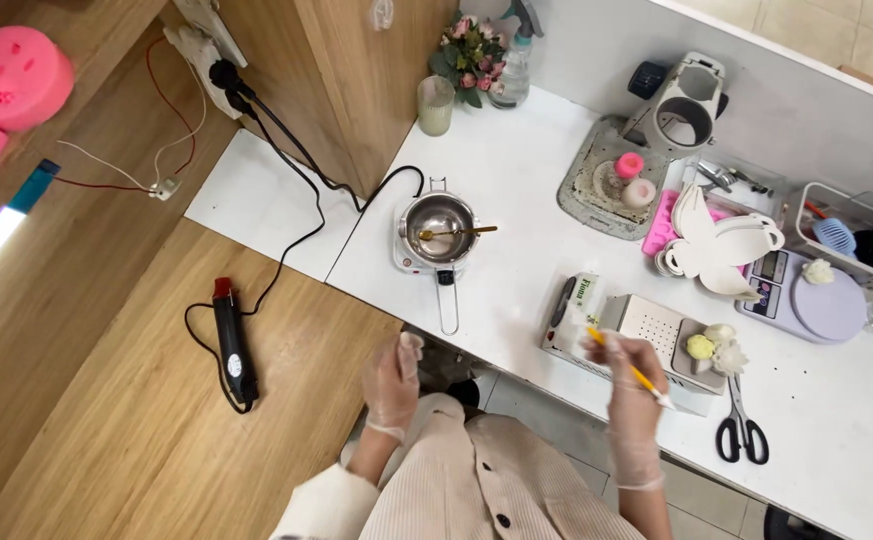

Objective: Melting wax and preparing candle decorations at a workbench using a heat gun and various tools.

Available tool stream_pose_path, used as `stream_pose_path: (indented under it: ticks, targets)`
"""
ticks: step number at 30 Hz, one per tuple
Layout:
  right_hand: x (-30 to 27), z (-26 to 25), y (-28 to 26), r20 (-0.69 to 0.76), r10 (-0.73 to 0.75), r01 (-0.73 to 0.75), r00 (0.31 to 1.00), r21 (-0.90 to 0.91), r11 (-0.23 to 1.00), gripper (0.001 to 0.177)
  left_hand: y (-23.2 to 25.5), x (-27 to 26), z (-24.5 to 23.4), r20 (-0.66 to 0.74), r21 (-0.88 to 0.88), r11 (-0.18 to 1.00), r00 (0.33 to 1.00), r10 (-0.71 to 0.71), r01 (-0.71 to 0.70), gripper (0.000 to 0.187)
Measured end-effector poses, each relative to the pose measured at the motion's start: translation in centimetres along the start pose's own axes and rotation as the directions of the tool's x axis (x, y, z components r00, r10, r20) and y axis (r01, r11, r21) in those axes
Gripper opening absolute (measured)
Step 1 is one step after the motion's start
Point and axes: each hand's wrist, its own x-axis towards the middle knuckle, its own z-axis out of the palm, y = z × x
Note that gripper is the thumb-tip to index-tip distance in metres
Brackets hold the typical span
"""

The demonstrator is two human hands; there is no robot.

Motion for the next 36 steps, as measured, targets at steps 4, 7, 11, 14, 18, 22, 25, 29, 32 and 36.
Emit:
stream_pose_path:
  ticks: [4,7,11,14,18,22,25,29,32,36]
  targets:
    - [-0.3,-2.3,0.5,-0.176,0.058,-0.065,0.983,-0.034,0.997,0.010,1.3,1.2,0.7,0.027,-0.084,0.996,1.000,0.007,-0.004,0.039]
    - [-0.1,-2.3,0.1,-0.156,0.046,-0.039,0.987,0.050,0.998,0.008,-0.2,1.8,1.3,0.029,-0.071,0.995,0.997,-0.069,0.070,0.038]
    - [0.1,-0.3,-1.7,-0.214,0.102,-0.114,0.972,-0.044,0.993,0.007,-4.3,5.1,1.0,0.033,-0.007,0.925,0.924,-0.380,0.381,0.037]
    - [0.6,2.7,-1.9,-0.165,-0.021,0.011,0.986,-0.065,0.998,0.009,-11.1,8.8,1.9,0.080,0.524,0.808,0.928,-0.363,0.271,0.063]
    - [0.0,6.0,-1.9,-0.136,0.033,-0.045,0.990,-0.085,0.995,0.012,-20.5,12.1,3.5,0.175,0.641,0.742,0.903,-0.393,0.198,0.079]
    - [-1.0,8.9,-2.5,-0.146,0.055,-0.071,0.988,-0.107,0.992,0.012,-20.4,18.1,1.7,0.244,0.736,0.649,0.818,-0.520,0.194,0.079]
    - [-2.0,9.5,-1.9,-0.180,0.063,-0.084,0.982,-0.111,0.990,0.010,-22.5,18.5,2.0,0.137,0.644,0.698,0.850,-0.509,0.314,0.084]
    - [-3.0,11.4,-2.6,-0.282,0.099,-0.149,0.954,-0.162,0.975,0.011,-24.1,18.9,2.9,0.170,0.719,0.675,0.900,-0.400,0.164,0.081]
    - [-3.9,11.5,-2.7,-0.300,0.140,-0.198,0.944,-0.174,0.965,0.010,-23.3,19.0,2.6,0.227,0.756,0.629,0.826,-0.516,0.185,0.082]
    - [-4.4,10.7,-1.9,-0.254,0.092,-0.144,0.963,-0.195,0.970,0.010,-24.1,18.4,2.7,0.164,0.730,0.663,0.899,-0.406,0.167,0.084]
